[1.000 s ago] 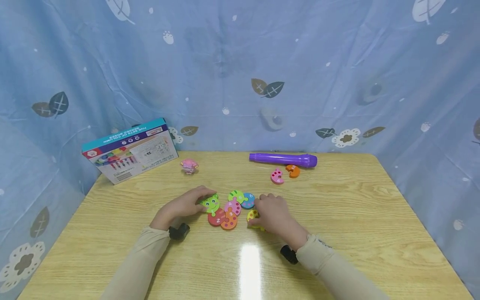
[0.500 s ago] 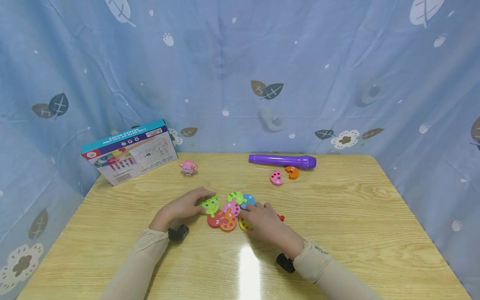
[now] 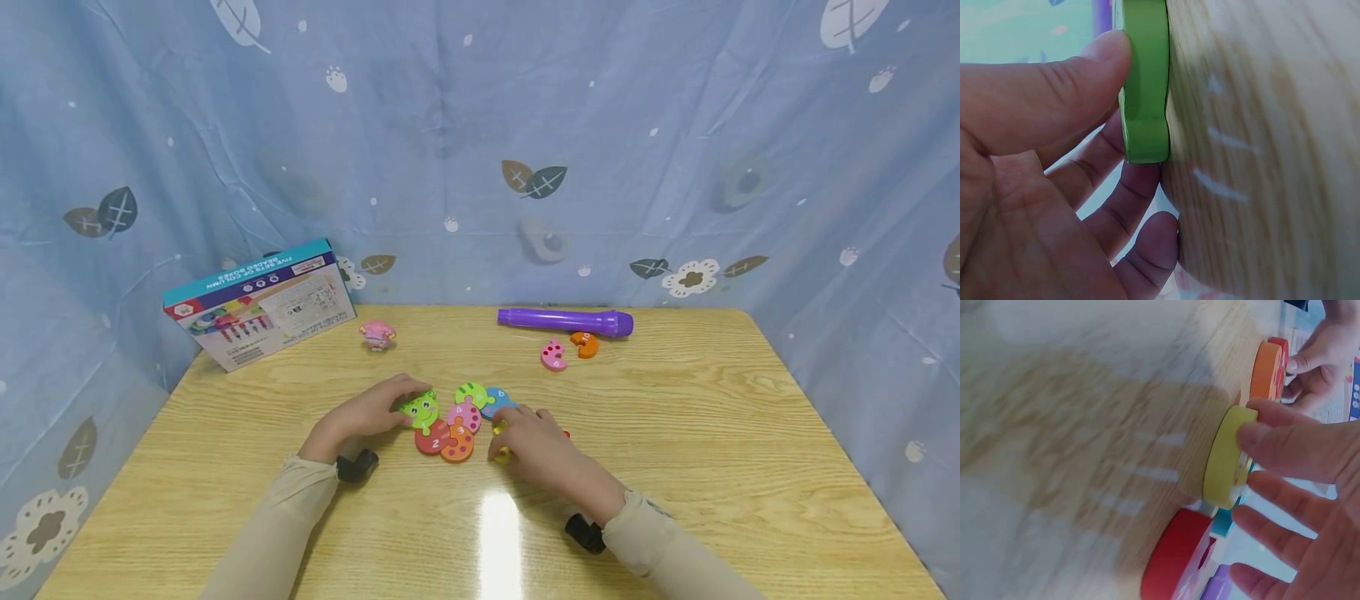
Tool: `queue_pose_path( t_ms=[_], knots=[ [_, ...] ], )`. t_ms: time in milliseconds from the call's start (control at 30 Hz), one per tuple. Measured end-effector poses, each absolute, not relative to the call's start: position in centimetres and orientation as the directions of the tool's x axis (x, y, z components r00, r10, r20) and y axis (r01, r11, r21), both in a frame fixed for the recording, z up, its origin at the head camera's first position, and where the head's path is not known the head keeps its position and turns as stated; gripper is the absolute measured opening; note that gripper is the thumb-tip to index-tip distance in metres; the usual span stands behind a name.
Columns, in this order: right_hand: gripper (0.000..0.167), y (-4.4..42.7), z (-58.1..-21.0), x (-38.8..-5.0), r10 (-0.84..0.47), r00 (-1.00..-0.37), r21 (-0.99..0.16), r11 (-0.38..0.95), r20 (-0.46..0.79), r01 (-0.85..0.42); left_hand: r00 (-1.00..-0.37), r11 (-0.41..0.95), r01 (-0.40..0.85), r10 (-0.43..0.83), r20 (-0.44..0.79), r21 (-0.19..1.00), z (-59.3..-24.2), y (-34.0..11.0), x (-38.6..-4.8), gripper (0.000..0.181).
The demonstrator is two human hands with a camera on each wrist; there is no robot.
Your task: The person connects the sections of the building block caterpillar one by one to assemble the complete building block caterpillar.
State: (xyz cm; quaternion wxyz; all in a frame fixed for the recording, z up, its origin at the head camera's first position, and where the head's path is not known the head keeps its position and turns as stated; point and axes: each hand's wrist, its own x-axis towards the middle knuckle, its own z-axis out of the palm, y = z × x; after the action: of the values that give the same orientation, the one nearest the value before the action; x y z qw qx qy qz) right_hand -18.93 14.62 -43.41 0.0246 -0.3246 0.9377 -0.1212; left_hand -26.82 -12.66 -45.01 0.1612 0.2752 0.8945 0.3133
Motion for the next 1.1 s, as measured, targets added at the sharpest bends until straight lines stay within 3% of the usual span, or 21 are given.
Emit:
queue_pose_path(
  t_ms=[133, 267, 533, 800, 1100],
  knots=[
    [0.02, 15.2, -43.8, -19.0, -0.571, -0.818, -0.28, 0.776, 0.067, -0.565, -0.794, 0.649, 0.4, 0.598, -0.109, 0.647, -45.1, -12.7, -26.9, 0.05],
    [0.029, 15.4, -44.2, -19.1, -0.522, -0.848, -0.262, 0.809, 0.09, -0.526, -0.794, 0.647, 0.402, 0.598, -0.105, 0.647, -45.1, -12.7, -26.9, 0.051],
    [0.031, 15.3, -44.4, -19.0, -0.517, -0.847, -0.236, 0.814, 0.124, -0.531, -0.783, 0.635, 0.42, 0.615, -0.096, 0.648, -45.1, -12.7, -26.9, 0.051],
    [0.036, 16.3, -43.6, -19.9, -0.415, -0.886, -0.286, 0.841, 0.207, -0.46, -0.788, 0.639, 0.411, 0.607, -0.098, 0.65, -45.0, -12.8, -26.9, 0.051],
    [0.037, 16.8, -43.7, -22.0, -0.345, -0.928, -0.34, 0.863, 0.143, -0.374, -0.787, 0.64, 0.414, 0.609, -0.098, 0.648, -44.9, -12.7, -26.8, 0.051]
  ],
)
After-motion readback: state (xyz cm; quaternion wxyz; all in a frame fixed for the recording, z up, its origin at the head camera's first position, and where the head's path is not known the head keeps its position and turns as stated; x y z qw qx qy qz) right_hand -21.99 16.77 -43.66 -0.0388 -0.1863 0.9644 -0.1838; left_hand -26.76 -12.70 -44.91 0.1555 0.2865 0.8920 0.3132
